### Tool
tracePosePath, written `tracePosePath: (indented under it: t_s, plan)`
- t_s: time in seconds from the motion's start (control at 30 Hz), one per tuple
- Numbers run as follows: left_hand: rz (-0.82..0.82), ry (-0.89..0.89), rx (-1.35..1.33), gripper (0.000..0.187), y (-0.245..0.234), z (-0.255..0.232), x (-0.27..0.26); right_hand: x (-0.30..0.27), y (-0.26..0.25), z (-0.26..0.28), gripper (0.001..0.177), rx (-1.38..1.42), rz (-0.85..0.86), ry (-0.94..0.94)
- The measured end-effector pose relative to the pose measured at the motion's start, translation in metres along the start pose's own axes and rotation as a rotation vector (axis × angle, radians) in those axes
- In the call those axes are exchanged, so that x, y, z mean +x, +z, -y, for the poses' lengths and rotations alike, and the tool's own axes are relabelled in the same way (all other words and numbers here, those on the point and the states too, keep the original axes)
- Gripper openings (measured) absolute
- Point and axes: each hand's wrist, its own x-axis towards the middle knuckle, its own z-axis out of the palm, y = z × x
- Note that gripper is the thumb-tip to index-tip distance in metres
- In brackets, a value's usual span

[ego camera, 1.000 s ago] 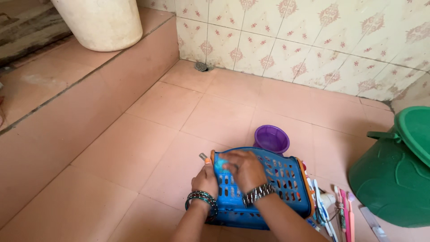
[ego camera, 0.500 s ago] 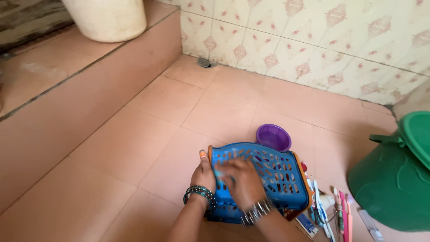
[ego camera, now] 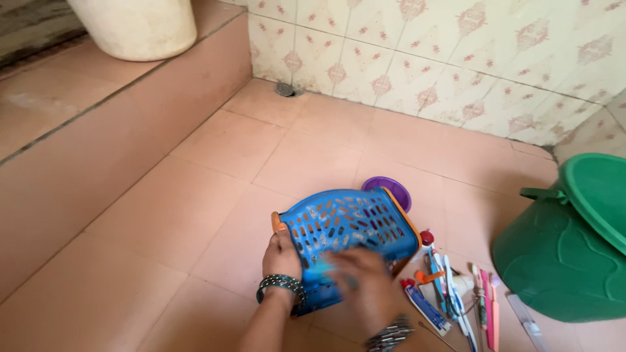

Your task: The person scrubs a two-tiered blue and orange plastic dish rack with a blue sponge. They clean the top and bottom shelves, the side supports, and the underside of the rack, repeatedly dipping the sponge into a purple cup for water. The person also wipes the floor around the rack and handles a green bucket nearby.

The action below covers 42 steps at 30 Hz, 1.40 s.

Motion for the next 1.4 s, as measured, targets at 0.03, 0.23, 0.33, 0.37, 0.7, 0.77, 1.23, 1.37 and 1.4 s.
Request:
tracePosePath:
  t_s: [0.03,0.23,0.33,0.37,0.7,0.77,1.23,1.37,1.4]
  plan:
    - [-0.022,0.024,0.065,0.063,0.002,0.0,0.004,0.002,-0.01,-0.01,0.035,-0.043,0.022,0.101]
    - [-0.011,-0.01,0.126,0.064,0.004,-0.003,0.0,0.003,0.015,-0.008,0.021,0.189,0.028,0.552]
    - [-0.001,-0.028,0.151,0.064,-0.001,-0.008,0.0,-0.012,0.031,-0.004,0.023,0.077,-0.086,0.092]
    - [-0.006,-0.023,0.156,0.063,-0.001,-0.008,-0.001,-0.001,0.032,-0.02,0.021,0.185,-0.105,0.232]
    - [0.024,0.098,0.053,0.07,-0.003,-0.005,0.001,0.021,0.033,-0.001,0.034,0.073,0.141,0.219]
    - [0.051,0.205,0.005,0.074,0.002,-0.004,0.0,0.048,0.043,-0.011,0.029,0.043,0.073,0.1]
    - [0.206,-0.059,-0.246,0.068,-0.004,-0.004,0.001,0.084,0.055,-0.013,0.024,-0.035,0.222,0.058]
    - [0.198,-0.063,-0.157,0.069,-0.006,0.004,0.008,0.08,0.054,-0.006,0.024,-0.086,0.202,-0.056]
    - [0.177,-0.07,-0.139,0.068,-0.004,0.007,0.008,0.067,0.045,-0.004,0.028,-0.036,0.216,-0.052]
